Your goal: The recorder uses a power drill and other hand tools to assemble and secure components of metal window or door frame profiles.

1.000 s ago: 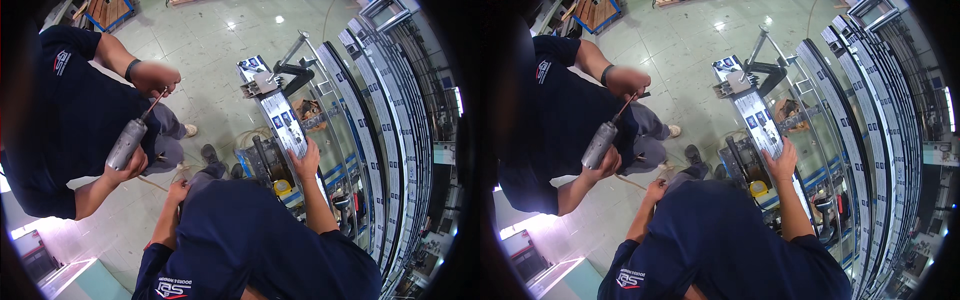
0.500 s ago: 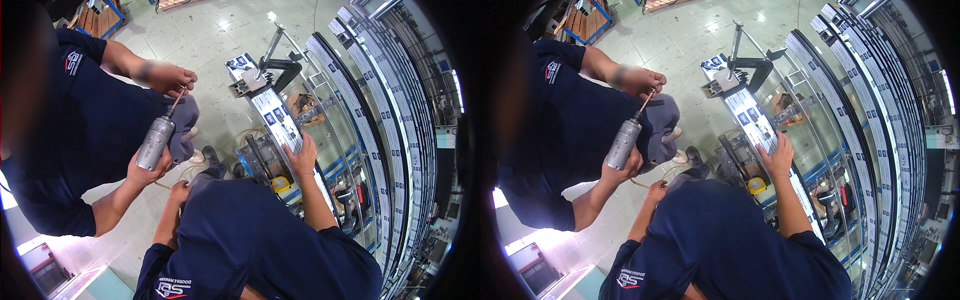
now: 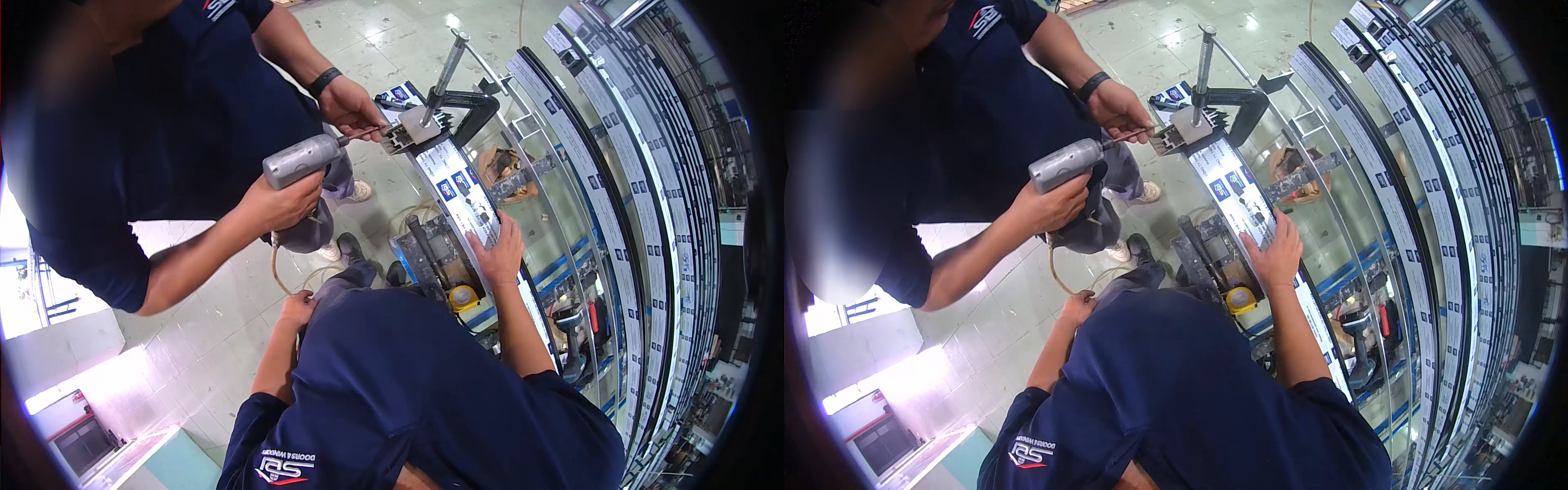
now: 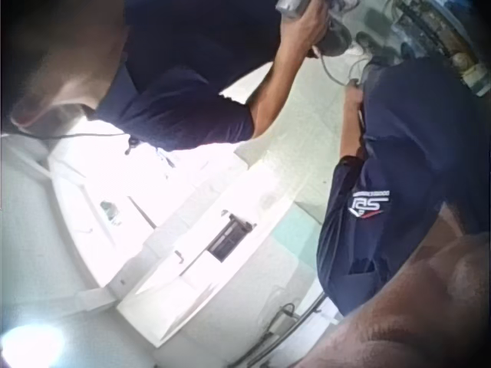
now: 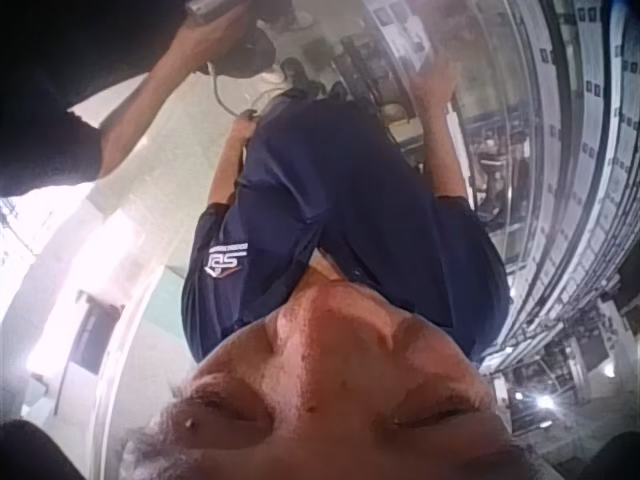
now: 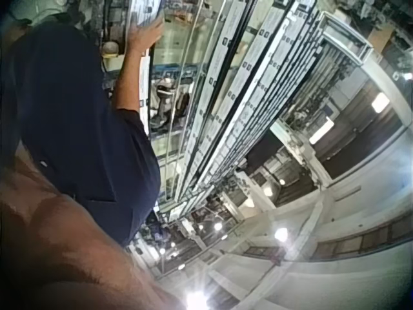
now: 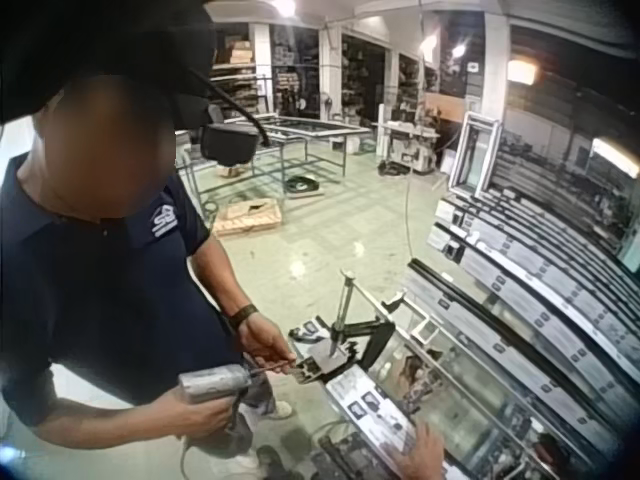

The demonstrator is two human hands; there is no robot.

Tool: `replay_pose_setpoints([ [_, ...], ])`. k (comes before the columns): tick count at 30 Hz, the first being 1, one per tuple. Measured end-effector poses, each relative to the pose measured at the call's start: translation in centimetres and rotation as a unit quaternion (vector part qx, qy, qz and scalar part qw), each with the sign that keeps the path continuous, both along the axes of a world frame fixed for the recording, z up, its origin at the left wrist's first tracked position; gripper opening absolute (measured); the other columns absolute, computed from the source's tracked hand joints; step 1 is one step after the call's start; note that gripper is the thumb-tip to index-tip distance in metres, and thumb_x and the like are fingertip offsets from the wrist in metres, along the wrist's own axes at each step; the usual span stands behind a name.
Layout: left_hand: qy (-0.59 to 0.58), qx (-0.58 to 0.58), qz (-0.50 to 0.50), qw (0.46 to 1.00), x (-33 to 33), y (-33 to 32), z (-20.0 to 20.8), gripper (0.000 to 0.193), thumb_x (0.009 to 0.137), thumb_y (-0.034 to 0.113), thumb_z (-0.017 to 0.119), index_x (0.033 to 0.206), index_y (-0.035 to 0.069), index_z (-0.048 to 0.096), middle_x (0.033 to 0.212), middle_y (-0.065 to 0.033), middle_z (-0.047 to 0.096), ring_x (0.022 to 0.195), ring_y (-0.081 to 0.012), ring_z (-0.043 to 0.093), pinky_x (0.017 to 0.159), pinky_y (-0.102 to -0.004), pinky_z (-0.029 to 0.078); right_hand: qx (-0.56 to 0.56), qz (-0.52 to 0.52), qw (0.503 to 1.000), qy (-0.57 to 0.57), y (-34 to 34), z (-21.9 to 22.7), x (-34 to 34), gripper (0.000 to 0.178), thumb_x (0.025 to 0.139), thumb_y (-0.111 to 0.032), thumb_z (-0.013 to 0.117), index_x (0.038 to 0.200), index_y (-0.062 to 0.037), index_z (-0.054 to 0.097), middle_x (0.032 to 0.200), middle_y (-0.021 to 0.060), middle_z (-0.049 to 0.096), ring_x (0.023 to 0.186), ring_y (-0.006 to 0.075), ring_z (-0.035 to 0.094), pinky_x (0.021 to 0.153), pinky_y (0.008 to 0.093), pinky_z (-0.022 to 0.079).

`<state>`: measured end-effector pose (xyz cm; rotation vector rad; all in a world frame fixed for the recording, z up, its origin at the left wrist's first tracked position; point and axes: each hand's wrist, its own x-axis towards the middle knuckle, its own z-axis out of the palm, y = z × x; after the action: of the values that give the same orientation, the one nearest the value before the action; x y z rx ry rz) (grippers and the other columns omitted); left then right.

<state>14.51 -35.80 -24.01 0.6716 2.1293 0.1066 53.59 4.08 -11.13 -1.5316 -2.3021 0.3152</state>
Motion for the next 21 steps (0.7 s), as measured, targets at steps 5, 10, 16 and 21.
replay_pose_setpoints([
  [5,0.005,0.015,0.001,1.000,-0.15,-0.25,-0.17,0.055,0.104,0.039,0.073,0.150,0.009,0.074,0.135,-0.0204,0.083,0.128,-0.0360,0.079,0.116,-0.0455,0.059,-0.005,0.004,1.000,0.003,-0.05,0.24,-0.15,0.089,0.092,-0.060,0.089,0.160,-0.0125,0.056,0.150,0.0152,0.064,0.142,0.0400,0.061,0.118,0.0531,0.047],
  [10,-0.002,0.017,-0.002,1.000,-0.21,0.10,-0.20,0.056,0.104,0.039,0.073,0.150,0.008,0.074,0.135,-0.0206,0.083,0.128,-0.0358,0.079,0.115,-0.0457,0.059,0.004,0.007,1.000,0.007,0.03,-0.02,0.02,0.089,0.092,-0.059,0.089,0.161,-0.0127,0.055,0.150,0.0157,0.064,0.140,0.0411,0.061,0.118,0.0533,0.047],
  [16,0.003,0.014,-0.006,1.000,-0.43,-0.29,-0.89,0.056,0.104,0.039,0.073,0.150,0.007,0.074,0.135,-0.0205,0.083,0.129,-0.0357,0.078,0.116,-0.0456,0.059,0.000,0.008,1.000,0.008,0.21,-0.17,-0.31,0.089,0.092,-0.058,0.089,0.161,-0.0129,0.055,0.149,0.0156,0.065,0.140,0.0410,0.061,0.119,0.0534,0.047],
  [21,0.001,0.014,-0.013,1.000,-0.42,0.12,-0.69,0.057,0.104,0.039,0.073,0.150,0.007,0.074,0.135,-0.0208,0.083,0.129,-0.0361,0.078,0.116,-0.0459,0.059,0.004,0.005,1.000,0.009,0.08,-0.01,-0.11,0.089,0.092,-0.058,0.089,0.160,-0.0130,0.055,0.148,0.0155,0.065,0.139,0.0410,0.062,0.119,0.0533,0.047],
])
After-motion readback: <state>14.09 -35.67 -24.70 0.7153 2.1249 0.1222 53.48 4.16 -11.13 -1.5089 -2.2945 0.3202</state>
